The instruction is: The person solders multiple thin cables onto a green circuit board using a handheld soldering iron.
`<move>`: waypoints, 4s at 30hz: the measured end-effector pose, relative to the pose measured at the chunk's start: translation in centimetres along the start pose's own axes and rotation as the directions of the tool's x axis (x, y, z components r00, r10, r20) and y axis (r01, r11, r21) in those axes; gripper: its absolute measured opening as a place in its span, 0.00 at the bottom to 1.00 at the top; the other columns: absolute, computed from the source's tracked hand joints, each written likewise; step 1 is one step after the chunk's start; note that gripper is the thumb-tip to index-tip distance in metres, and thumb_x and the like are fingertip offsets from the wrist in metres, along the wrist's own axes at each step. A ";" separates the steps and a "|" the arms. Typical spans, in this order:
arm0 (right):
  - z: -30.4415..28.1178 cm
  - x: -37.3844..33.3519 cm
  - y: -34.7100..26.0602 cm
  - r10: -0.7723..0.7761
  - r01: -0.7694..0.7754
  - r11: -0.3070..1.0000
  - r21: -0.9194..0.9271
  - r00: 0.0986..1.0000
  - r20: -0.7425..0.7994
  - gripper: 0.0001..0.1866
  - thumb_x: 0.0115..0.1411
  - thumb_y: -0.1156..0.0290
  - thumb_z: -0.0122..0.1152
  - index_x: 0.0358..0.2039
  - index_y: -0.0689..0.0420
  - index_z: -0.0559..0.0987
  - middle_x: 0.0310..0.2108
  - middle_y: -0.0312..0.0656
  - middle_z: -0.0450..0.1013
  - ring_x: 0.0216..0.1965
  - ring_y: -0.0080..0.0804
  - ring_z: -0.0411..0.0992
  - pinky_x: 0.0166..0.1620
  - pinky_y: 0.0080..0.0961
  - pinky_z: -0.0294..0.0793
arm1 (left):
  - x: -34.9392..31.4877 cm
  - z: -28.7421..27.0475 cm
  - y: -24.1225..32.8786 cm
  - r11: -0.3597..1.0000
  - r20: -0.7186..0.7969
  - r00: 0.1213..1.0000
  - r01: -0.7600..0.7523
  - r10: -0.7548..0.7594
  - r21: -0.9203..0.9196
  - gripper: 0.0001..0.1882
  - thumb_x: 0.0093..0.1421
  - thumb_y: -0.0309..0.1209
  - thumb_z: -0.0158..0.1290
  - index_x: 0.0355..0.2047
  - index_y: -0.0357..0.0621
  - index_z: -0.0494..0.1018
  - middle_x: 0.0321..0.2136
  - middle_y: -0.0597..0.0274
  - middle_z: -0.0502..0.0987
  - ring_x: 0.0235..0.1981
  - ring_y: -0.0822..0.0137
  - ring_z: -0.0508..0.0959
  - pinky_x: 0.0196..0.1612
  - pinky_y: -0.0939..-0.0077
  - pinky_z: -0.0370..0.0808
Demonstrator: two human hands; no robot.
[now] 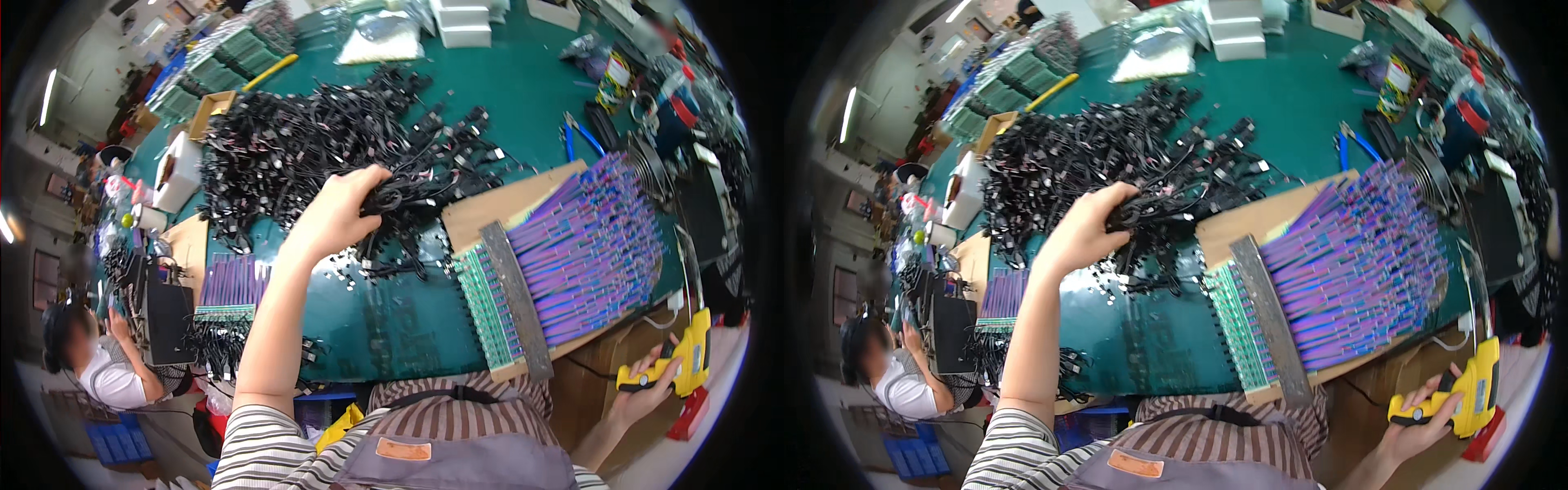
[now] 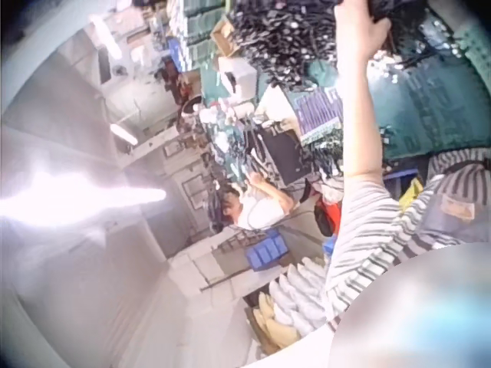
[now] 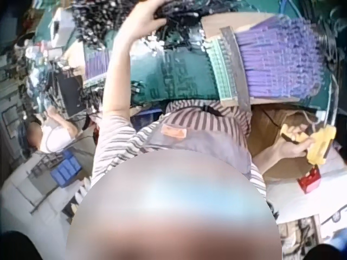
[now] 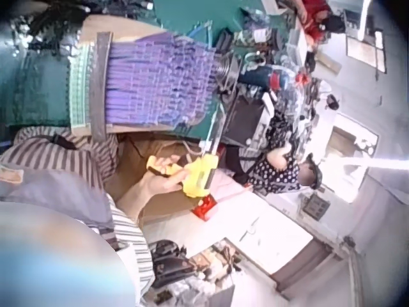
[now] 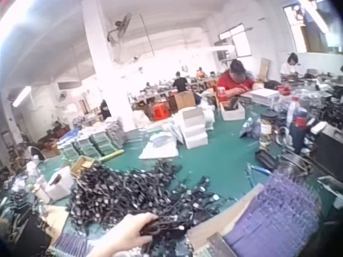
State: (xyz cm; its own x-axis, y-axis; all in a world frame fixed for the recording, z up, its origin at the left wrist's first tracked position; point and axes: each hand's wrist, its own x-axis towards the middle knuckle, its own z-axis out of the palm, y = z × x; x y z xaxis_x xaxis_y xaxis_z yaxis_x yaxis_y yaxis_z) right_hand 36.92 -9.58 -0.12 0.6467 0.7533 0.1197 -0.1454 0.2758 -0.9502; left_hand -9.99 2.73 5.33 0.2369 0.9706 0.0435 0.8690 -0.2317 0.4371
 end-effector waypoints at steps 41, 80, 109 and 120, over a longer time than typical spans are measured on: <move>5.4 -9.4 -2.0 0.499 -0.153 0.837 -0.525 0.607 0.618 0.44 0.58 0.33 0.51 0.57 0.61 0.61 0.32 0.46 0.68 0.22 0.26 0.66 0.25 0.22 0.71 | -2.9 8.1 6.2 0.826 -0.075 0.902 0.353 -0.425 -0.441 0.06 0.56 0.22 0.60 0.33 0.31 0.79 0.25 0.62 0.80 0.26 0.78 0.76 0.33 0.84 0.73; 4.1 -10.3 -2.0 0.501 0.085 0.678 -0.730 0.674 0.544 0.16 0.44 0.66 0.66 0.35 0.57 0.82 0.35 0.44 0.77 0.37 0.44 0.76 0.42 0.34 0.76 | -1.2 9.6 5.0 0.860 -0.140 0.867 -0.494 0.477 -0.127 0.13 0.44 0.20 0.62 0.33 0.36 0.79 0.29 0.58 0.79 0.31 0.60 0.80 0.33 0.71 0.77; 3.2 -12.2 0.1 0.236 0.199 0.722 -0.663 0.830 0.506 0.17 0.40 0.69 0.64 0.31 0.66 0.81 0.31 0.50 0.78 0.29 0.45 0.78 0.37 0.29 0.78 | -1.2 10.2 5.2 0.851 -0.189 0.842 -0.523 0.505 -0.058 0.12 0.42 0.20 0.62 0.31 0.36 0.78 0.28 0.60 0.78 0.28 0.62 0.78 0.30 0.72 0.75; 2.2 -11.2 -1.4 0.499 -0.008 0.701 -0.713 0.720 0.482 0.16 0.43 0.69 0.65 0.33 0.63 0.80 0.32 0.48 0.77 0.34 0.44 0.78 0.39 0.33 0.77 | -0.7 10.0 4.8 0.768 -0.212 0.745 -0.638 0.633 0.050 0.13 0.40 0.27 0.62 0.29 0.38 0.79 0.27 0.63 0.77 0.29 0.63 0.78 0.30 0.71 0.74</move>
State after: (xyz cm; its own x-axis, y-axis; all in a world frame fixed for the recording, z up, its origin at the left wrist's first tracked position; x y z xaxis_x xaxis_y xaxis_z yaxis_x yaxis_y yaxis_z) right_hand 28.21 -17.09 0.49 0.0323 0.9680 -0.2489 0.4274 -0.2385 -0.8721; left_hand -1.67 0.27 -1.64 0.6342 0.5902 0.4995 0.5380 -0.8008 0.2632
